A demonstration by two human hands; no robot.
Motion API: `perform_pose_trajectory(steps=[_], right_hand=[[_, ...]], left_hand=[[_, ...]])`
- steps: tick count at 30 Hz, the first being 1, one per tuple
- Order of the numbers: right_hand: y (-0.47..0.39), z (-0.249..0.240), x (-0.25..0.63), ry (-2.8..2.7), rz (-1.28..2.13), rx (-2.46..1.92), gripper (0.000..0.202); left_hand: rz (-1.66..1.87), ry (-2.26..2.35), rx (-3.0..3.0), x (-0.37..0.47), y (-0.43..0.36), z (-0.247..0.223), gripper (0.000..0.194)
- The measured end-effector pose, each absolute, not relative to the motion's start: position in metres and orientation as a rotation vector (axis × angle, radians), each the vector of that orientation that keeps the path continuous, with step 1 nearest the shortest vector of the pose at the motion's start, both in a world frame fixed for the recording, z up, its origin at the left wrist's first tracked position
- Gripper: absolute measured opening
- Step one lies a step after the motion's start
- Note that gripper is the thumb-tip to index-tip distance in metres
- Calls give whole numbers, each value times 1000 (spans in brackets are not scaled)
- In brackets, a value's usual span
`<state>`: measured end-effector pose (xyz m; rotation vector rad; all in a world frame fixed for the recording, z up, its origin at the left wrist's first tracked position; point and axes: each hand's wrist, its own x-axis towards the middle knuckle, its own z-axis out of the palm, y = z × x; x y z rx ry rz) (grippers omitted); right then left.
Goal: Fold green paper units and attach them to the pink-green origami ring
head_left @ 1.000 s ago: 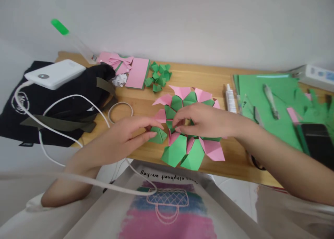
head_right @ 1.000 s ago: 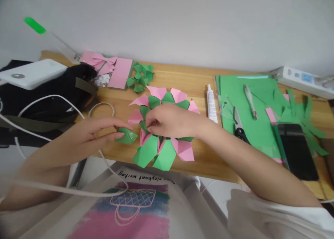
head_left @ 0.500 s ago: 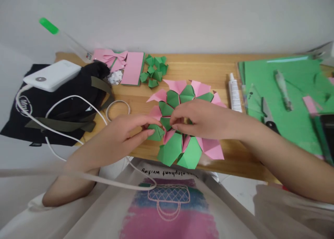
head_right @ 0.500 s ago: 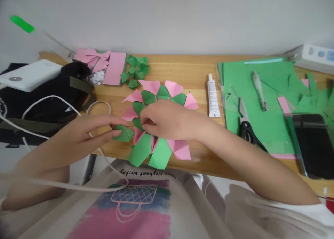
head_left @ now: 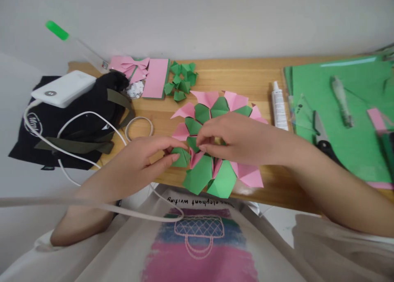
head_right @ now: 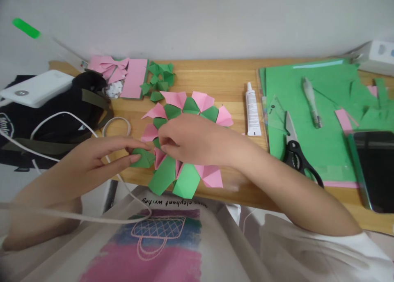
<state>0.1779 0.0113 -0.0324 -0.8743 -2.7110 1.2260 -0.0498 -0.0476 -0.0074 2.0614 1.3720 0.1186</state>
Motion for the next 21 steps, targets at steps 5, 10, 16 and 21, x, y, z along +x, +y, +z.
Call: perform_pose_trajectory(steps=[5, 10, 16, 21], right_hand=[[11, -33, 179, -2678, 1215, -856, 20], [10, -34, 179, -2653, 1235, -839, 19], [9, -34, 180, -2653, 1248, -816, 20], [10, -32, 181, -2668, 1228, -819, 20]], left_hand=[[127, 1380, 2088, -47, -49, -6, 28], [98, 1381, 2119, -43, -50, -5, 30], [16, 1400, 2121, -40, -49, -4, 31], [1, 1365, 2177, -40, -48, -5, 29]])
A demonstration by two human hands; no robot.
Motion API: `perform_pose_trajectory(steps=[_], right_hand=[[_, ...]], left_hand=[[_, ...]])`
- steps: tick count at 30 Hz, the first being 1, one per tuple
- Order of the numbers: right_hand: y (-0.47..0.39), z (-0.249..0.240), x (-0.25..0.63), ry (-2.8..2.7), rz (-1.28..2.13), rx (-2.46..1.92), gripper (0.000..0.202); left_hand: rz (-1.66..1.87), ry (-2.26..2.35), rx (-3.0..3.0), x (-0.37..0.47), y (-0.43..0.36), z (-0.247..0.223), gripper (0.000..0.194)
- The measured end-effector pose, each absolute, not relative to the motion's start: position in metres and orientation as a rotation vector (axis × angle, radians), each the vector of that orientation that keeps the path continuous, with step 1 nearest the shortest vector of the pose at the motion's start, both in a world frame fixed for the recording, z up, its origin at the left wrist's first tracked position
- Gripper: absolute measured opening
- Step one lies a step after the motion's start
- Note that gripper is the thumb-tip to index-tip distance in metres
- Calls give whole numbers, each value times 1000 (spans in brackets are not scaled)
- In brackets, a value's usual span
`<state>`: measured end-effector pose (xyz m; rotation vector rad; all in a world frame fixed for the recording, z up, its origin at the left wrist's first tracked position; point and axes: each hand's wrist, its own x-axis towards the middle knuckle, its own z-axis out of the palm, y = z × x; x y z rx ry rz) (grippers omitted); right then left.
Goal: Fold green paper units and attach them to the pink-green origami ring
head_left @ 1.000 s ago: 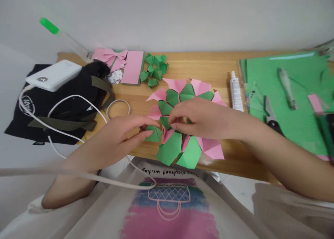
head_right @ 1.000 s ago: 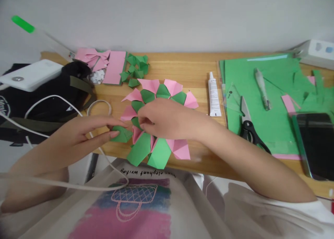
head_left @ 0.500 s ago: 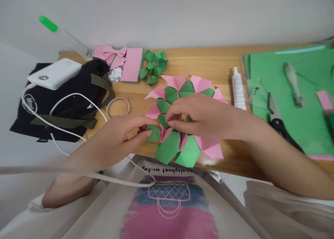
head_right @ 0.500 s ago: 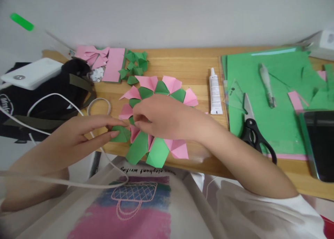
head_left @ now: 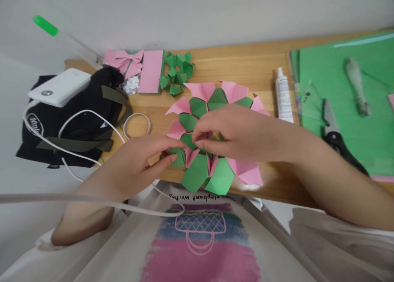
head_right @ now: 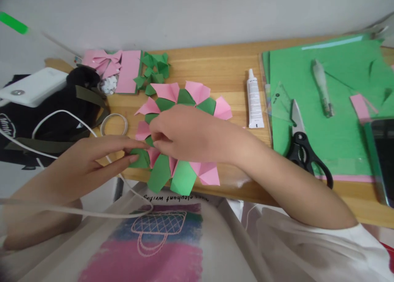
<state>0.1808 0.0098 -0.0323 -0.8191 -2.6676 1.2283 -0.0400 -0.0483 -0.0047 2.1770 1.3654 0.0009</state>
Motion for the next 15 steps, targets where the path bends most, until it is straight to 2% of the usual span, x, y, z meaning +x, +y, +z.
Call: perform_pose_trajectory(steps=[15], right_hand=[[7, -31, 183, -2679, 1246, -852, 19]], left_hand=[[-45, 1336, 2250, -33, -51, -9, 31]])
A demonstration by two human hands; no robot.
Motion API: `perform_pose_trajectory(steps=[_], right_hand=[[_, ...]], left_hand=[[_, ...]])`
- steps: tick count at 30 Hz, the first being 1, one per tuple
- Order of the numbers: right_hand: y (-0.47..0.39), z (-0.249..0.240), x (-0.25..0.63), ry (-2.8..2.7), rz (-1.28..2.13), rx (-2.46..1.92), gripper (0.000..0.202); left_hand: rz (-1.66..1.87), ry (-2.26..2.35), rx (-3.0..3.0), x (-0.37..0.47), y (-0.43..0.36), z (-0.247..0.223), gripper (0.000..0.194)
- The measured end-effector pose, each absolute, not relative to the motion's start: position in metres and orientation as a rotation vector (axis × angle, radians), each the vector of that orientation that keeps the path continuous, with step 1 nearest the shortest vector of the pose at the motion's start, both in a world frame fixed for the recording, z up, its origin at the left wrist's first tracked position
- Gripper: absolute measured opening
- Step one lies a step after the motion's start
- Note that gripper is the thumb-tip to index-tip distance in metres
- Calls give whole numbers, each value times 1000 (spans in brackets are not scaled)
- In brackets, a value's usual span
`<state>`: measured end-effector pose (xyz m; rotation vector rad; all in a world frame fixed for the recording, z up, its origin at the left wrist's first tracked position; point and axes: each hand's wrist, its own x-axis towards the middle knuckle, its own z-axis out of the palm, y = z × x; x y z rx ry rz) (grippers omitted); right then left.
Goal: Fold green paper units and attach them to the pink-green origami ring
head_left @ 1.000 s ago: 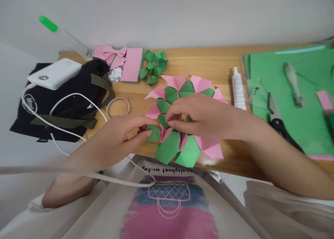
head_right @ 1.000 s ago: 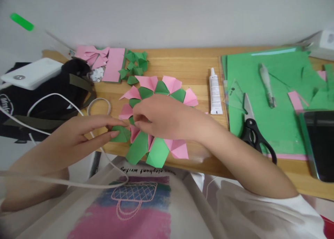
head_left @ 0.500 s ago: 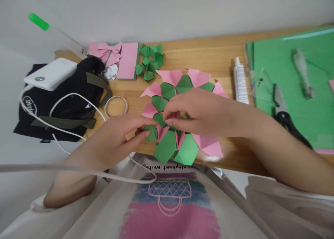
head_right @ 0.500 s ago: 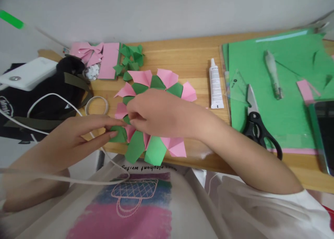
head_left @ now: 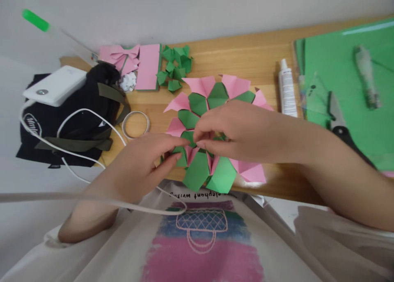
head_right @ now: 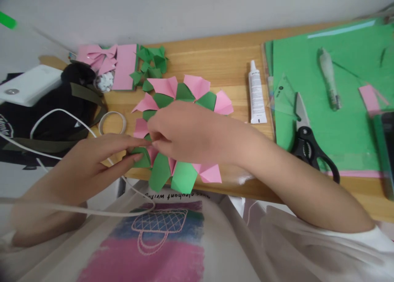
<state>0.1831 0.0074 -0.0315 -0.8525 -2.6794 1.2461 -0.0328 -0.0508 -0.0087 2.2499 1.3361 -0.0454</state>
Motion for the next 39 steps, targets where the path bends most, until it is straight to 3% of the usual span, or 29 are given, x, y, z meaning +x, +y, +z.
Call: perform_pose_trajectory(steps=[12, 21, 39], right_hand=[[5, -39, 171, -2756, 1257, -912, 20], [6, -35, 169, -2687, 1341, -883, 21], [-2, -28, 157, -2733, 1345, -1017, 22]], left_hand=[[0, 1341, 2288, -35, -54, -13, 28], [248, 1252, 2274, -40, -54, -12, 21], [270, 1230, 2251, -51, -64, -20, 24]])
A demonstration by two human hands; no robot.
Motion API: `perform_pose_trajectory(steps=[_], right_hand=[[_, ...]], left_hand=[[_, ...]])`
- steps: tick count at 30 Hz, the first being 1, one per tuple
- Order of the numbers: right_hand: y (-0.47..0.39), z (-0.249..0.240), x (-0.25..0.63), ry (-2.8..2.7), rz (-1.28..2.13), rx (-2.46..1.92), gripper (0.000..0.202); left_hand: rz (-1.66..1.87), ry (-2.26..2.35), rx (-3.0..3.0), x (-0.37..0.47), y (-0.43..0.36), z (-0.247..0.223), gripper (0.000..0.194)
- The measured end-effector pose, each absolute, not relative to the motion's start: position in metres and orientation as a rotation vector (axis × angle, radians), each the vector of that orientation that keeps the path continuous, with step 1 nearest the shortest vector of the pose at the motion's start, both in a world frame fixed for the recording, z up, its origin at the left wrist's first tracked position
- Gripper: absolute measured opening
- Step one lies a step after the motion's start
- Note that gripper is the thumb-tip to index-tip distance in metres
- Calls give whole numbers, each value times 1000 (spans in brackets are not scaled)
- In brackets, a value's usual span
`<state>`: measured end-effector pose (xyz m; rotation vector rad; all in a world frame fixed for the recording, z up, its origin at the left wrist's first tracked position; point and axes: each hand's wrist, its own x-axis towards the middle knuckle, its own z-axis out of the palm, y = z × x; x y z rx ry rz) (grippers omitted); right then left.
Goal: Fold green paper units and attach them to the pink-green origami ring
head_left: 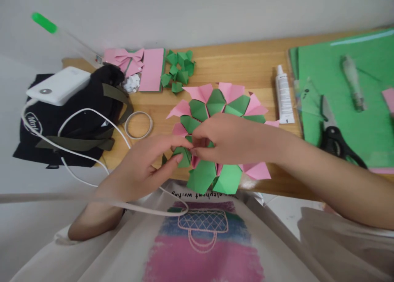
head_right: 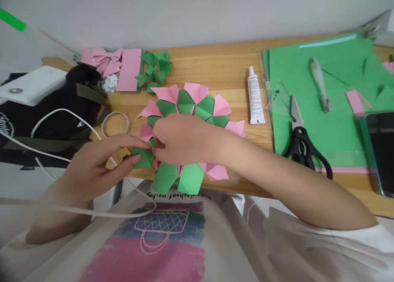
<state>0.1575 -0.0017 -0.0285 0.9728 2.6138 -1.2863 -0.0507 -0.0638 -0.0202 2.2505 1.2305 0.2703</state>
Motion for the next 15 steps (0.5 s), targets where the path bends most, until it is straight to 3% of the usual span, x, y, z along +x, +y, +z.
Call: perform_pose_trajectory(steps=[15], right_hand=[[-19, -23, 147, 2510, -1211, 1065, 19]], left_hand=[[319, 1222, 2238, -51, -75, -28, 25]])
